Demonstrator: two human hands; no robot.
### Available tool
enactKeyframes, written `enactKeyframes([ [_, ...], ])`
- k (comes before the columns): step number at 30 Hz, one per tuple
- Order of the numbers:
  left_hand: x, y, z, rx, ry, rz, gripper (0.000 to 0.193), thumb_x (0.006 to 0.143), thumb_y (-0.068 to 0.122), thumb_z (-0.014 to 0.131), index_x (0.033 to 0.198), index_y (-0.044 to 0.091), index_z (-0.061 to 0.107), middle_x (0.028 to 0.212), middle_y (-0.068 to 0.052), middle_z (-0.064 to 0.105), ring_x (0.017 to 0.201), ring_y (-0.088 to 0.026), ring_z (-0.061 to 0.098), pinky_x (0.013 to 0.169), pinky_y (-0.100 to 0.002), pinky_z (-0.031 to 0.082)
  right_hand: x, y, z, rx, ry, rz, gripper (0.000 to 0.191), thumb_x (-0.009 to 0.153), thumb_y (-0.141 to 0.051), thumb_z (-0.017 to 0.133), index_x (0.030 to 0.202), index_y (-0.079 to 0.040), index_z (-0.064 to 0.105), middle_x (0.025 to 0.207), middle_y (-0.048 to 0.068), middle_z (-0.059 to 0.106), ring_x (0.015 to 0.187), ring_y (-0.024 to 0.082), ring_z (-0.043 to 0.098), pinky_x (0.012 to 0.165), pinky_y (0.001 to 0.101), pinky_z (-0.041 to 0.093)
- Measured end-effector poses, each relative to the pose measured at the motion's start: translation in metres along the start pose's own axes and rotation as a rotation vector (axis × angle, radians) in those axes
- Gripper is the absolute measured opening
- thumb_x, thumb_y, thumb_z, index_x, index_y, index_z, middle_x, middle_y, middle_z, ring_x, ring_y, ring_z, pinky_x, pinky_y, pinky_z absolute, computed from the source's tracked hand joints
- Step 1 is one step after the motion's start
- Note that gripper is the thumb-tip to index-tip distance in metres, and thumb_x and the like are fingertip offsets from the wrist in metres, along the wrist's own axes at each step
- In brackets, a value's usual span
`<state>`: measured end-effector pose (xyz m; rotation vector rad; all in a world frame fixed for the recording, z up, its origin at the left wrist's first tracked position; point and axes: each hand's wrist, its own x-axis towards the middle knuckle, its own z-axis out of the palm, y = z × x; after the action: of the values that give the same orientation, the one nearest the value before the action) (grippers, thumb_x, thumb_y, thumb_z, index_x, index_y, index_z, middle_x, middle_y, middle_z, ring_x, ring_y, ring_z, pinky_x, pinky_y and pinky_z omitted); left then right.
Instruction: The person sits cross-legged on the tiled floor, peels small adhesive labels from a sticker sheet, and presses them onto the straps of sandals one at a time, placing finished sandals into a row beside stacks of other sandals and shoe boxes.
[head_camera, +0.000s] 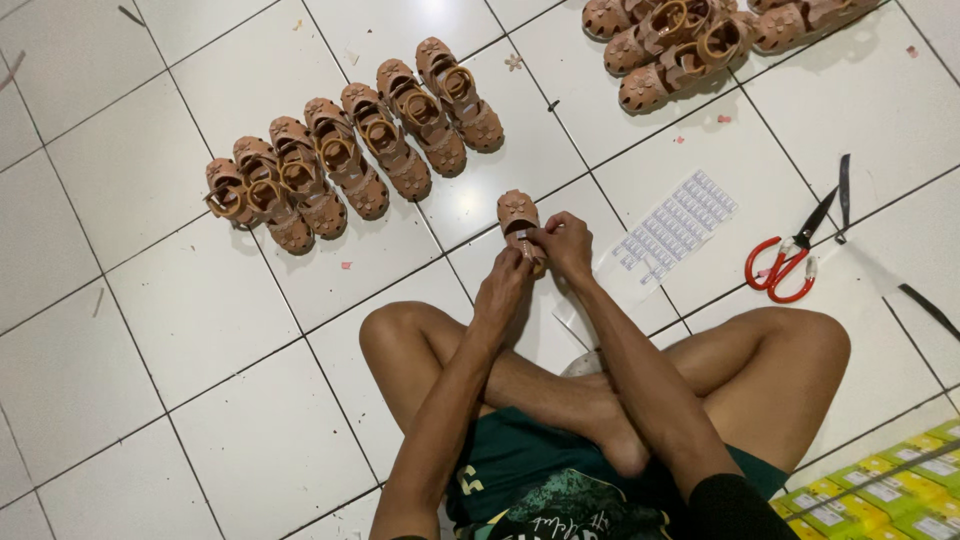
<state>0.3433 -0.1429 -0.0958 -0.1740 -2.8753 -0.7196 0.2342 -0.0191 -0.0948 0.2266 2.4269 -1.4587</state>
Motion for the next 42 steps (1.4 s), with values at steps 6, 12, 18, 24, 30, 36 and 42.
enactKeyframes([
  [6,0.001,0.016,-0.015,-0.077,-0.022,-0.038,0.039,0.081,-0.005,0.065,0.12,-0.004,0.062,0.121,-0.021,0.059,0.117,-0.036,0.06,0.078,-0.038,0.063,0.002,0.006,0.0,-0.052,0.002,-0.075,0.037,0.075,-0.025,0.09,0.074,-0.004,0.06,0.066,0.007,0.07,0.057,0.01,0.062,0.052,0.0278,0.051],
  [12,0.003,0.021,-0.019,-0.037,-0.045,-0.048,0.046,0.077,-0.009,0.065,0.124,-0.008,0.06,0.124,-0.024,0.058,0.12,-0.036,0.06,0.075,-0.035,0.063,0.0,0.005,0.0,-0.041,-0.001,-0.096,0.034,0.077,-0.022,0.088,0.074,-0.004,0.06,0.063,0.005,0.066,0.055,0.01,0.059,0.05,0.0273,0.048],
  [18,0.003,0.021,-0.017,-0.045,-0.036,-0.054,0.043,0.081,-0.01,0.063,0.124,-0.007,0.061,0.122,-0.022,0.059,0.119,-0.035,0.06,0.081,-0.035,0.063,0.0,0.003,-0.001,-0.058,-0.002,-0.085,0.034,0.077,-0.021,0.088,0.073,-0.004,0.059,0.063,0.005,0.066,0.054,0.01,0.058,0.049,0.0273,0.047],
  [24,0.003,0.024,-0.026,-0.117,-0.028,-0.097,0.039,0.081,-0.009,0.063,0.12,-0.008,0.061,0.125,-0.025,0.056,0.119,-0.038,0.058,0.084,-0.041,0.061,-0.001,-0.001,0.0,-0.049,-0.002,-0.098,0.033,0.077,-0.02,0.088,0.073,-0.004,0.059,0.064,0.006,0.068,0.055,0.01,0.061,0.05,0.0272,0.049],
  [30,0.005,0.022,-0.023,-0.128,-0.008,-0.102,0.035,0.084,-0.007,0.064,0.119,-0.007,0.061,0.129,-0.025,0.055,0.123,-0.039,0.057,0.088,-0.042,0.06,-0.002,-0.003,0.0,-0.046,0.003,-0.091,0.034,0.077,-0.019,0.088,0.073,-0.004,0.059,0.065,0.006,0.068,0.056,0.01,0.062,0.051,0.0275,0.051],
  [36,0.007,0.016,-0.014,-0.137,0.012,-0.11,0.047,0.082,-0.008,0.064,0.128,-0.005,0.06,0.138,-0.023,0.055,0.125,-0.039,0.055,0.092,-0.044,0.057,-0.003,-0.002,0.001,-0.048,0.016,-0.1,0.033,0.077,-0.02,0.088,0.072,-0.004,0.059,0.065,0.006,0.07,0.057,0.01,0.064,0.051,0.0276,0.052],
  [42,0.014,0.013,-0.013,-0.109,-0.029,-0.104,0.041,0.076,-0.007,0.066,0.117,-0.001,0.063,0.144,-0.023,0.054,0.127,-0.039,0.054,0.099,-0.045,0.055,-0.005,-0.005,0.003,-0.08,0.045,-0.101,0.032,0.077,-0.018,0.086,0.073,-0.003,0.059,0.064,0.009,0.068,0.056,0.014,0.063,0.052,0.0302,0.051],
])
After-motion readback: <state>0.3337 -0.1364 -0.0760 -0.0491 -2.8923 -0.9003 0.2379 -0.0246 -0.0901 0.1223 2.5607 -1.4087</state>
